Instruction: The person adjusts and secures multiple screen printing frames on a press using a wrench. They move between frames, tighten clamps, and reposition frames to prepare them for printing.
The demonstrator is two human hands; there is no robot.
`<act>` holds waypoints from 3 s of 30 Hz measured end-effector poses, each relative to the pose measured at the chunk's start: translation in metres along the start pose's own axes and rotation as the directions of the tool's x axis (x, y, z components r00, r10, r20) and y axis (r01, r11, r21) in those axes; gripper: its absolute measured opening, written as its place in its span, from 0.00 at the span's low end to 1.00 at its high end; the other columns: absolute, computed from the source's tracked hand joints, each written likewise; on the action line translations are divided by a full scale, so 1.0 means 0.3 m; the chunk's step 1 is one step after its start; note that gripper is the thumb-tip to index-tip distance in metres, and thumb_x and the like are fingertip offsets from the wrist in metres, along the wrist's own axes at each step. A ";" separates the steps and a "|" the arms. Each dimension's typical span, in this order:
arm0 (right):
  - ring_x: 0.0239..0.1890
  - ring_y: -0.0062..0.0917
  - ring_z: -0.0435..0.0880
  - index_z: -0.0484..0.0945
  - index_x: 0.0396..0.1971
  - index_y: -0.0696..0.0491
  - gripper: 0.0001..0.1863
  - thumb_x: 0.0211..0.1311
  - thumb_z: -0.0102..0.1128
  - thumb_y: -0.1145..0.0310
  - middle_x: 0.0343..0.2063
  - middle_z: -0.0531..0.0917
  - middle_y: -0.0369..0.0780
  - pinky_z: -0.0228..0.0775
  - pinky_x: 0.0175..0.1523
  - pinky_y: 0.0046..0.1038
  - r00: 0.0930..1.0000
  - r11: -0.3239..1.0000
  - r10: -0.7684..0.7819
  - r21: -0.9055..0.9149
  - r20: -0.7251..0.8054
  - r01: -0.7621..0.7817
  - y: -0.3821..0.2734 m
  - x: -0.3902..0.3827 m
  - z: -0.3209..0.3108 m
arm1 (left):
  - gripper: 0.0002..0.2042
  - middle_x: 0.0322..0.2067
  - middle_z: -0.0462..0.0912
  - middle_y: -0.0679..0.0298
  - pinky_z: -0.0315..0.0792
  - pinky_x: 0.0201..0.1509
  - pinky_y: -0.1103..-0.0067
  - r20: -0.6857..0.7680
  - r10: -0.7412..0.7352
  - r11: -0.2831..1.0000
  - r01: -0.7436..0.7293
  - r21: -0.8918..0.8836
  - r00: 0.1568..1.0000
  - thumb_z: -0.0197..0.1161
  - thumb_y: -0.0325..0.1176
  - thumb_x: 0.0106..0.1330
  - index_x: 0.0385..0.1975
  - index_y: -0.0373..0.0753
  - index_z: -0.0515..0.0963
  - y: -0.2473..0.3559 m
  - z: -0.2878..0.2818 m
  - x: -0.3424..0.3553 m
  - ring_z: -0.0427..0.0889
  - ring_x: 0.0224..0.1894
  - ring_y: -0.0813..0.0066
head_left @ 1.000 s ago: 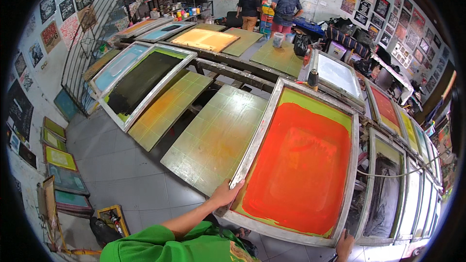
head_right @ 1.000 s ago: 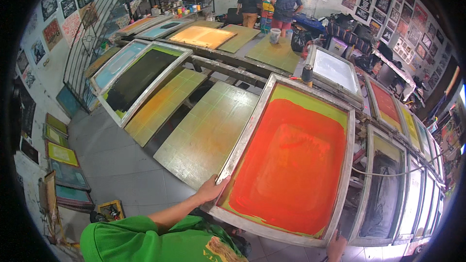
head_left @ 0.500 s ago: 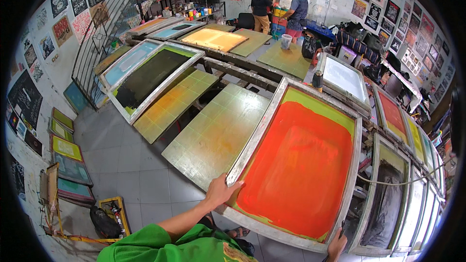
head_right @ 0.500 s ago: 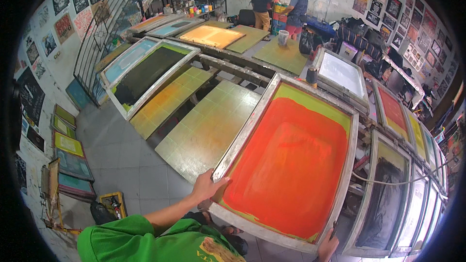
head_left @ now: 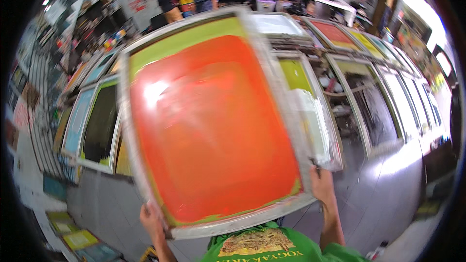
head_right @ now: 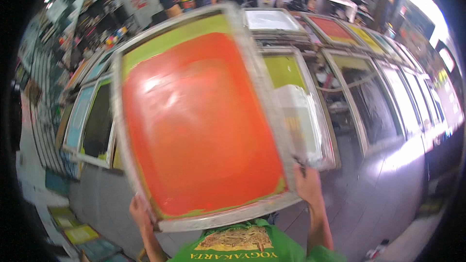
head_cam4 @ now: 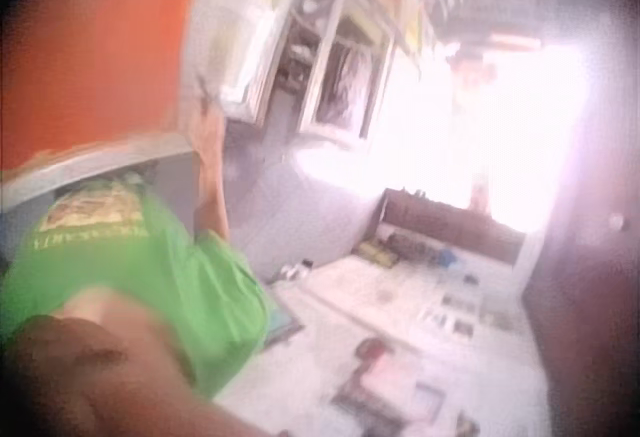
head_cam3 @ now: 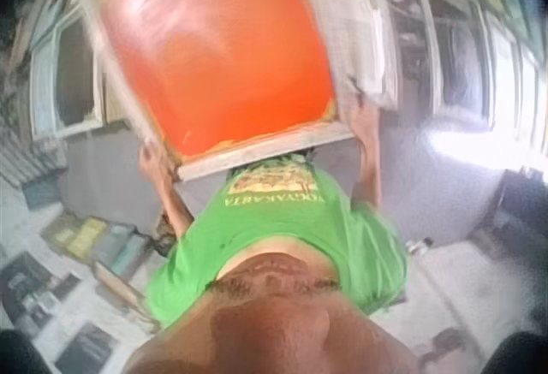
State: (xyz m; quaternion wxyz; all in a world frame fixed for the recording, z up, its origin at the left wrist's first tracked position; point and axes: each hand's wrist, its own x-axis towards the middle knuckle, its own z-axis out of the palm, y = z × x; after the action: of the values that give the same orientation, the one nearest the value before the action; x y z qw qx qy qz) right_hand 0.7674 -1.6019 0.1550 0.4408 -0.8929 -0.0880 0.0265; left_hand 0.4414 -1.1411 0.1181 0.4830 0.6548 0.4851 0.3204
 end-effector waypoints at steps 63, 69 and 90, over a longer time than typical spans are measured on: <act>0.15 0.42 0.69 0.84 0.60 0.49 0.22 0.75 0.61 0.53 0.12 0.68 0.50 0.65 0.29 0.40 0.279 0.779 -0.528 0.326 0.802 0.536 -3.597 -1.570 4.240 | 0.37 0.62 0.78 0.43 0.68 0.68 0.59 -0.796 -0.458 0.887 0.258 -0.383 0.396 0.48 0.62 0.79 0.64 0.27 0.75 -1.043 -3.940 2.224 0.76 0.63 0.53; 0.16 0.38 0.66 0.86 0.56 0.50 0.21 0.74 0.62 0.53 0.13 0.67 0.49 0.64 0.29 0.39 0.525 0.877 -0.419 0.179 0.741 0.446 -3.754 -1.463 4.567 | 0.42 0.68 0.71 0.42 0.63 0.74 0.62 -0.694 -0.428 0.904 0.281 -0.324 0.579 0.46 0.66 0.78 0.70 0.27 0.69 -1.115 -4.127 2.910 0.70 0.70 0.52; 0.20 0.20 0.63 0.83 0.36 0.62 0.19 0.76 0.61 0.59 0.13 0.68 0.44 0.58 0.26 0.35 0.969 0.948 -0.216 0.265 0.124 0.177 -4.427 -0.843 5.418 | 0.40 0.62 0.80 0.52 0.71 0.65 0.71 -0.096 -0.081 0.991 0.070 -0.115 0.992 0.51 0.65 0.78 0.66 0.25 0.73 -0.738 -4.237 5.425 0.81 0.59 0.64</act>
State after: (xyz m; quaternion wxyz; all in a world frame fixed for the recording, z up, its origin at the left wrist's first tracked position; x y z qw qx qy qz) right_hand 0.1380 0.4157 0.2074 0.5431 -0.8118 -0.2058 0.0608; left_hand -0.2323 0.8193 0.2467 0.5054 0.5910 0.5147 0.3610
